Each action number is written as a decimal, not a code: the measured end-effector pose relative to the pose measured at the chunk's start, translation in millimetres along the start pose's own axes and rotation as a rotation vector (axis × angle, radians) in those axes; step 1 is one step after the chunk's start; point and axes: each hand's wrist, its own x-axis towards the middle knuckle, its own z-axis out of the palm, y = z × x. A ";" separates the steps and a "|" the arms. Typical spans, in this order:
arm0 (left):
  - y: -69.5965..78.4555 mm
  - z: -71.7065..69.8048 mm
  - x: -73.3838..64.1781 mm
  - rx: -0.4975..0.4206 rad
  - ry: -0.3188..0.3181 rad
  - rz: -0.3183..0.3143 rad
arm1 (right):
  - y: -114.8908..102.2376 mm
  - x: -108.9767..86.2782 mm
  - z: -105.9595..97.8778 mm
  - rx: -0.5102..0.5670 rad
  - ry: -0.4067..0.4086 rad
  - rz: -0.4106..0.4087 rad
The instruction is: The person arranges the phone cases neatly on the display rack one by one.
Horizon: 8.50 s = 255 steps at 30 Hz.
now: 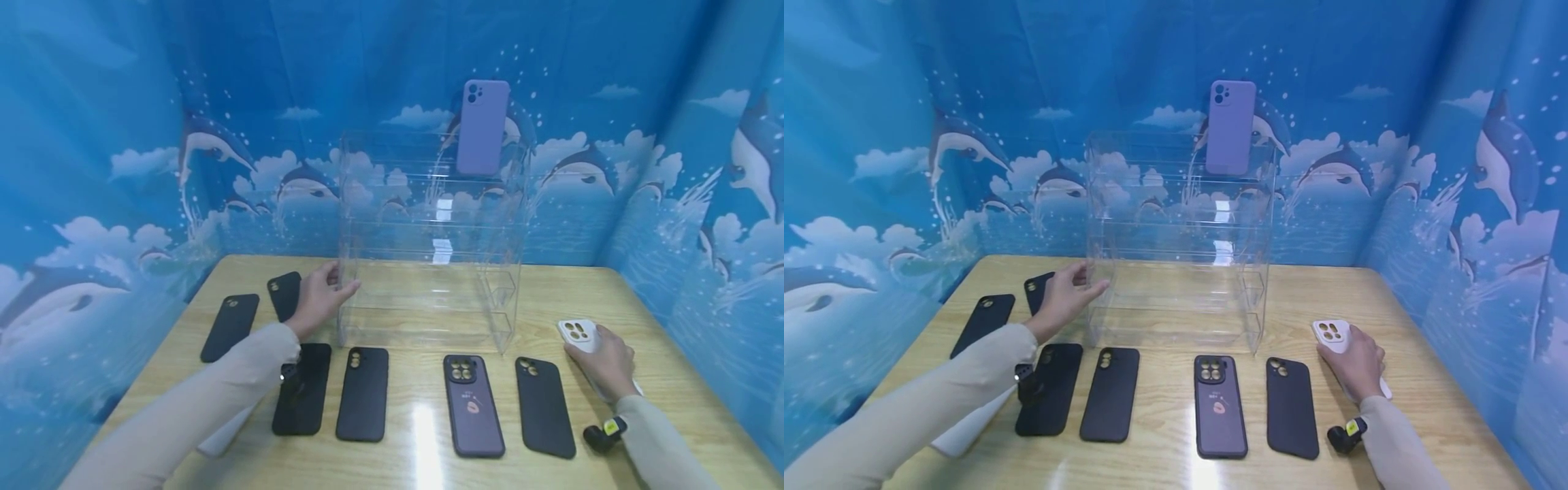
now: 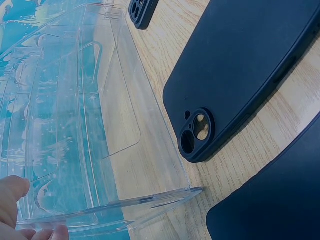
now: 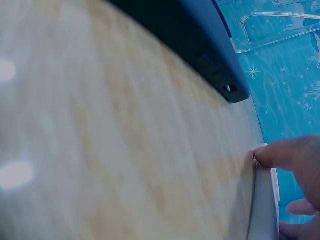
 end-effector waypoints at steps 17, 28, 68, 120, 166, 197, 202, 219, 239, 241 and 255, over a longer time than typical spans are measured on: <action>-4.8 0.2 2.2 -0.030 -0.007 0.006 | -8.9 1.7 -4.7 0.020 -0.019 0.039; -1.7 -0.7 -0.7 -0.048 -0.015 0.001 | -27.3 6.3 -21.9 0.007 0.074 -0.135; -3.0 1.0 0.8 -0.012 0.000 -0.010 | -207.9 -2.9 -102.4 0.275 0.176 -0.267; -3.1 -1.3 -2.5 -0.020 0.019 0.034 | -411.4 35.9 -111.1 0.305 0.342 -0.435; -2.5 3.7 0.6 -0.013 0.026 0.001 | -429.8 69.5 -81.0 0.495 0.401 -0.299; -6.5 4.5 0.8 0.005 0.033 0.027 | -434.6 68.8 -77.4 0.349 0.326 -0.285; -4.9 4.3 -0.5 -0.005 0.024 0.021 | -436.4 69.1 -76.6 0.307 0.335 -0.303; -5.7 6.2 -1.3 0.003 0.028 0.024 | -426.7 71.1 -64.7 0.267 0.290 -0.341; -3.9 2.3 -2.0 -0.012 0.024 -0.002 | -375.6 56.0 -81.7 0.291 0.187 -0.388; -4.1 1.6 -1.1 -0.013 0.028 -0.001 | -364.8 52.0 -82.6 0.301 0.175 -0.377; -6.0 -2.0 -0.9 -0.001 0.026 -0.014 | -268.4 7.2 -72.2 0.374 -0.002 -0.338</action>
